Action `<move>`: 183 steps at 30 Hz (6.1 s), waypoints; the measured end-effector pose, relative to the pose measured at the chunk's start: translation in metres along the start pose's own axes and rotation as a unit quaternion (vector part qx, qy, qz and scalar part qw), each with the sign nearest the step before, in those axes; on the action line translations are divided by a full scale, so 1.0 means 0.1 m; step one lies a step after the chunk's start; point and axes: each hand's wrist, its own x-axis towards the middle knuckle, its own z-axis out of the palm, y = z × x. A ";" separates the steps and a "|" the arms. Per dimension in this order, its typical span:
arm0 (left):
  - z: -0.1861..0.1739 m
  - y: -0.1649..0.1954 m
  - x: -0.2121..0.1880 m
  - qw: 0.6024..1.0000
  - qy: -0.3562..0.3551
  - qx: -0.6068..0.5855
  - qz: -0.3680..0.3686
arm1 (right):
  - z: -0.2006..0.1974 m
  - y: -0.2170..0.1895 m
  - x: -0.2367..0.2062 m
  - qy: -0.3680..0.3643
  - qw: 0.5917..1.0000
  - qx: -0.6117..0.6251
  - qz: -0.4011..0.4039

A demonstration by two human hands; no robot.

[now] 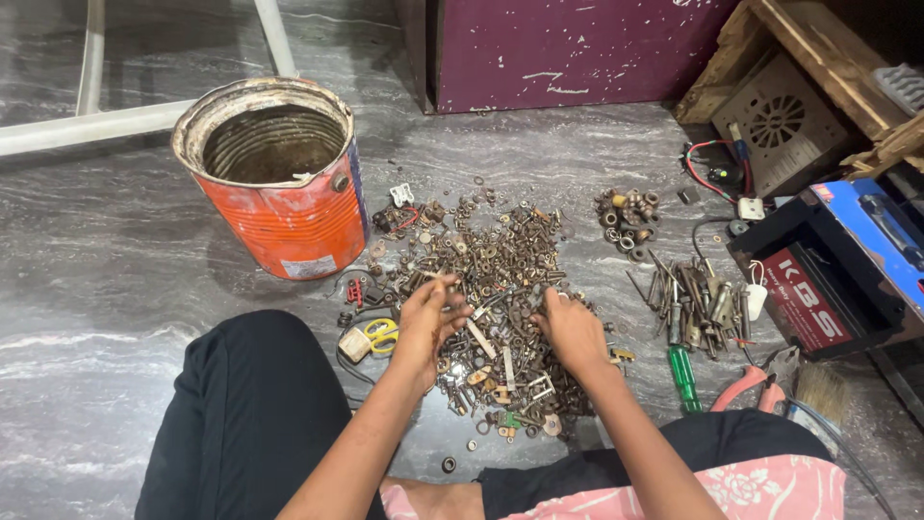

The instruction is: The person sits on the floor and sorts a large pile of rusty screws, bolts and other metal hardware by hand, picking items one at a time and placing selected pieces into an open tin can beside the pile. They continue picking through the pile throughout the episode.

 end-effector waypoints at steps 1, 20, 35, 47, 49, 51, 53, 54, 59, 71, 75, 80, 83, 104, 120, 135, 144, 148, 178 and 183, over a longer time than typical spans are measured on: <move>-0.02 -0.05 0.09 1.000 -0.002 -0.024 -0.012 | 0.04 0.04 0.01 -0.004 1.000 0.012 0.008; -0.04 -0.25 0.22 0.996 0.050 0.072 -0.031 | 0.13 0.28 0.18 -0.045 0.504 0.821 0.264; 0.53 -0.27 0.35 0.676 -0.055 0.705 0.207 | 0.03 0.03 0.36 0.002 0.980 0.144 0.139; 0.51 -0.35 0.51 0.730 -0.015 0.664 0.161 | 0.02 0.15 0.33 0.024 0.683 0.695 0.222; 0.40 -0.36 0.47 0.872 0.006 0.482 0.091 | 0.13 0.15 0.29 0.044 0.868 0.461 0.179; 0.35 -0.38 0.47 0.983 0.024 0.184 -0.012 | 0.19 0.11 0.26 0.048 0.946 0.271 0.171; 0.30 -0.40 0.49 0.995 0.038 0.005 -0.092 | 0.21 0.06 0.26 0.021 0.963 0.199 0.179; 0.28 -0.41 0.51 0.987 0.044 -0.084 -0.130 | 0.20 0.04 0.24 0.043 0.967 0.185 0.171; 0.31 -0.48 0.62 0.972 0.000 -0.183 -0.146 | 0.15 0.13 0.13 0.059 0.972 0.154 0.168; 0.83 -0.54 0.33 0.763 -0.064 0.628 0.141 | 0.26 0.64 0.06 0.052 0.554 0.791 0.254; 0.80 -0.61 0.29 0.707 -0.075 0.665 0.229 | 0.00 0.79 -0.02 0.091 0.364 0.891 0.256; 0.75 -0.80 0.33 0.704 -0.050 0.650 0.281 | -0.19 1.10 -0.12 0.088 0.432 0.848 0.294; 0.76 -0.87 0.34 0.796 0.030 0.521 0.307 | -0.13 1.21 -0.28 0.121 0.743 0.573 0.324; 0.42 -0.85 0.29 0.995 0.031 -0.088 -0.038 | -0.15 1.27 -0.37 0.046 0.541 0.798 0.260; 0.50 -0.78 0.39 0.992 -0.090 -0.034 -0.080 | -0.48 0.82 -0.30 0.057 0.480 0.830 0.279; 0.68 -0.86 0.18 0.990 -0.091 -0.012 -0.107 | -0.51 -0.24 -0.38 0.060 0.935 0.350 0.018; 0.67 -0.90 0.19 0.991 -0.084 0.005 -0.104 | -0.53 -0.25 -0.39 0.087 0.925 0.369 -0.021; 0.68 -0.91 0.17 0.992 -0.073 0.034 -0.098 | -0.48 -0.21 -0.37 0.071 0.931 0.357 0.002; 0.86 0.16 -0.17 0.724 -0.029 0.616 0.310 | -0.40 0.26 -0.24 0.028 0.564 0.789 0.241; 0.86 0.32 -0.31 0.681 -0.018 0.622 0.386 | -0.47 0.20 -0.26 0.023 0.605 0.761 0.233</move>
